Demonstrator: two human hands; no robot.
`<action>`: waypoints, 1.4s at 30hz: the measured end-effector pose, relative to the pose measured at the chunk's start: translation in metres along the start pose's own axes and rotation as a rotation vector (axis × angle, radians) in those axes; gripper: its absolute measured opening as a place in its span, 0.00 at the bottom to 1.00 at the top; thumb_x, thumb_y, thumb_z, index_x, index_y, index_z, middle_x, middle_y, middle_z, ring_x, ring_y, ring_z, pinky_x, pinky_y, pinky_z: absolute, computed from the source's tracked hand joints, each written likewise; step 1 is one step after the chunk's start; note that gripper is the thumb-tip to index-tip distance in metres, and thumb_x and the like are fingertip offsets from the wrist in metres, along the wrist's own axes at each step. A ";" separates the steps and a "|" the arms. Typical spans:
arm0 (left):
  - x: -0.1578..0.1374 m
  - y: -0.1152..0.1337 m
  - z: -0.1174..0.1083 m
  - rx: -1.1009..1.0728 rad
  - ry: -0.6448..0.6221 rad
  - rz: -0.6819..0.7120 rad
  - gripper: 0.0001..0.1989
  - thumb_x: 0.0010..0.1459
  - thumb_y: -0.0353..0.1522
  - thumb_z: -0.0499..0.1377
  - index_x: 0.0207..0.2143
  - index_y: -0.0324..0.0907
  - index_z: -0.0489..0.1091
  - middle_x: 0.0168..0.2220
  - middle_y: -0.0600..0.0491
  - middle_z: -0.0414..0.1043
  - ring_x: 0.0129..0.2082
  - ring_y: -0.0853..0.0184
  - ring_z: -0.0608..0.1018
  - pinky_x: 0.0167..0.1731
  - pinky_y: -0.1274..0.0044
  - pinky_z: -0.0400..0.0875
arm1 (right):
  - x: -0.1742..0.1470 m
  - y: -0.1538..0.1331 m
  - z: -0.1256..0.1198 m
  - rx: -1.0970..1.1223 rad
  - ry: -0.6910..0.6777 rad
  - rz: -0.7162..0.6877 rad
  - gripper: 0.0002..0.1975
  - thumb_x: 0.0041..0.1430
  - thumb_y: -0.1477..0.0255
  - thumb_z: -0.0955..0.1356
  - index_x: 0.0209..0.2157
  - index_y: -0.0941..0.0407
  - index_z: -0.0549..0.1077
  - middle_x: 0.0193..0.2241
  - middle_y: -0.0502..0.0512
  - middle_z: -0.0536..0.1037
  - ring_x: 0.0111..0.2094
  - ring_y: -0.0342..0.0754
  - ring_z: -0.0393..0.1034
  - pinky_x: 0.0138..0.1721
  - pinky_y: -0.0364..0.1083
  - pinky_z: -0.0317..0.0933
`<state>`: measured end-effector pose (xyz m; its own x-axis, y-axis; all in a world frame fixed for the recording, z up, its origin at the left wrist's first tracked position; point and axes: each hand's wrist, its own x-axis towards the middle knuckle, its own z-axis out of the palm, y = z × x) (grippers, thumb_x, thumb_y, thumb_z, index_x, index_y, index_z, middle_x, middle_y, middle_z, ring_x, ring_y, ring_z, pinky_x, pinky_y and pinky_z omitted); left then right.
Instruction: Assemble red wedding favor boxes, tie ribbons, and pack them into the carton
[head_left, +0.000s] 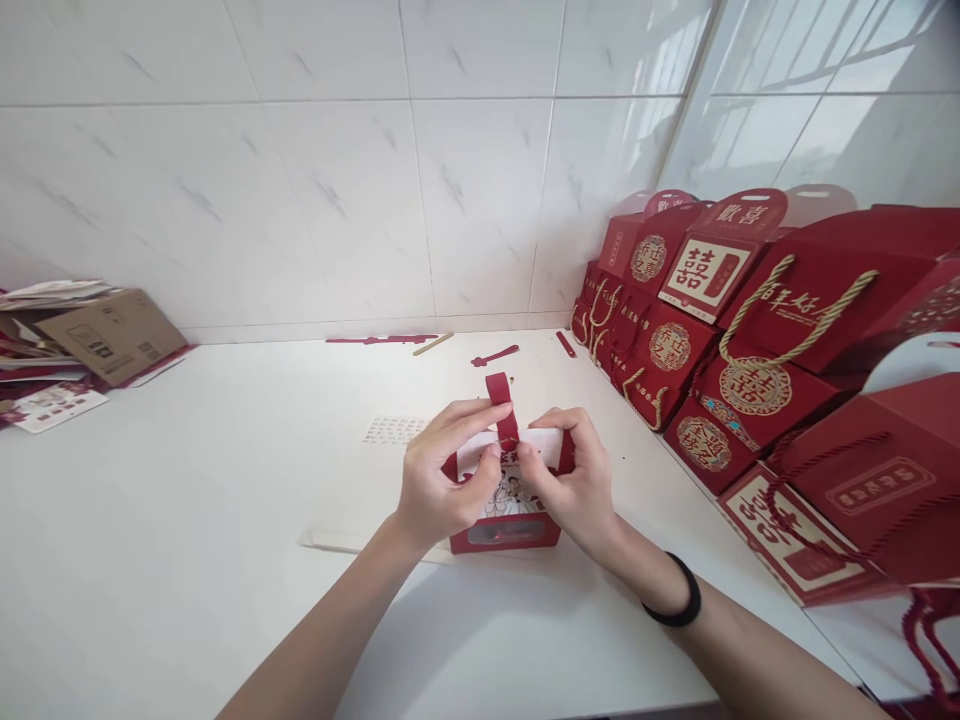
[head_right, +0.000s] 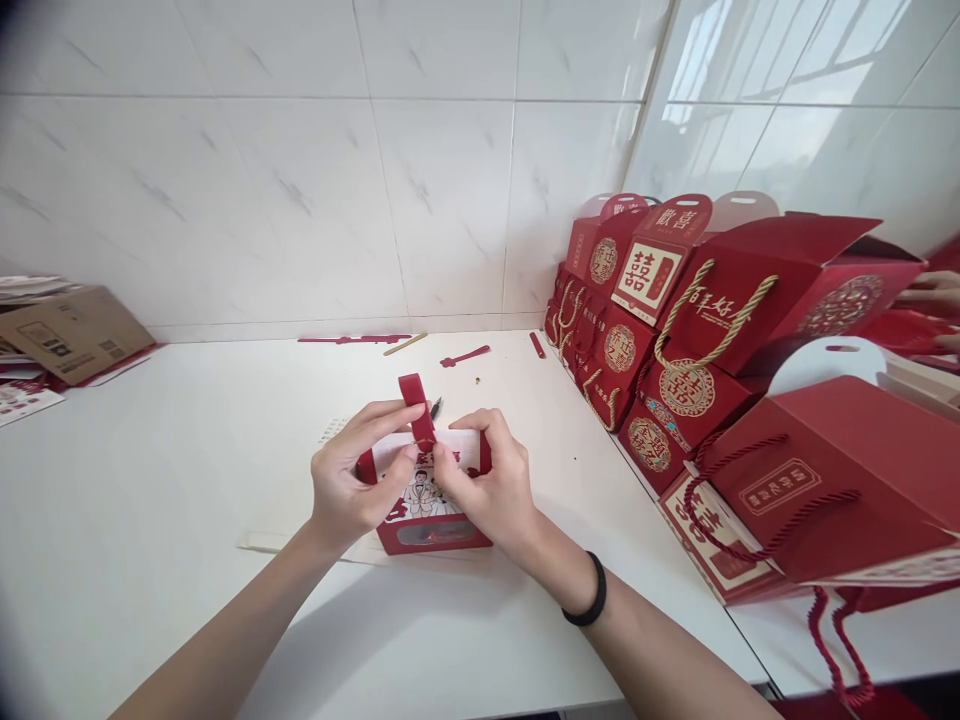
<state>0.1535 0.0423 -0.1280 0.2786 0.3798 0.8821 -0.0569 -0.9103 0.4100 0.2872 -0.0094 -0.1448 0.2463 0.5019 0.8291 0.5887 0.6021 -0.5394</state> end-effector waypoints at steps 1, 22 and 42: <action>0.000 0.000 0.000 0.001 0.003 -0.005 0.19 0.51 0.21 0.55 0.45 0.44 0.72 0.40 0.51 0.74 0.38 0.67 0.76 0.37 0.76 0.75 | 0.000 0.000 0.000 -0.012 0.004 -0.012 0.04 0.57 0.72 0.65 0.33 0.54 0.63 0.25 0.48 0.68 0.24 0.42 0.63 0.22 0.40 0.57; -0.001 -0.002 -0.001 0.008 -0.039 0.017 0.21 0.51 0.21 0.55 0.47 0.44 0.70 0.41 0.50 0.72 0.39 0.66 0.75 0.38 0.73 0.75 | 0.000 -0.002 -0.001 -0.042 0.013 0.063 0.08 0.60 0.67 0.65 0.29 0.56 0.65 0.23 0.48 0.69 0.21 0.41 0.62 0.21 0.39 0.57; 0.002 -0.002 -0.002 0.012 -0.053 0.026 0.20 0.52 0.21 0.55 0.47 0.44 0.69 0.38 0.51 0.70 0.36 0.69 0.75 0.35 0.76 0.74 | 0.008 -0.008 -0.010 0.044 -0.129 0.102 0.06 0.59 0.72 0.66 0.28 0.57 0.68 0.22 0.46 0.69 0.21 0.39 0.61 0.22 0.38 0.57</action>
<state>0.1525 0.0453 -0.1264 0.3273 0.3473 0.8788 -0.0530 -0.9218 0.3840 0.2916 -0.0164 -0.1326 0.2009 0.6358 0.7453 0.5307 0.5689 -0.6283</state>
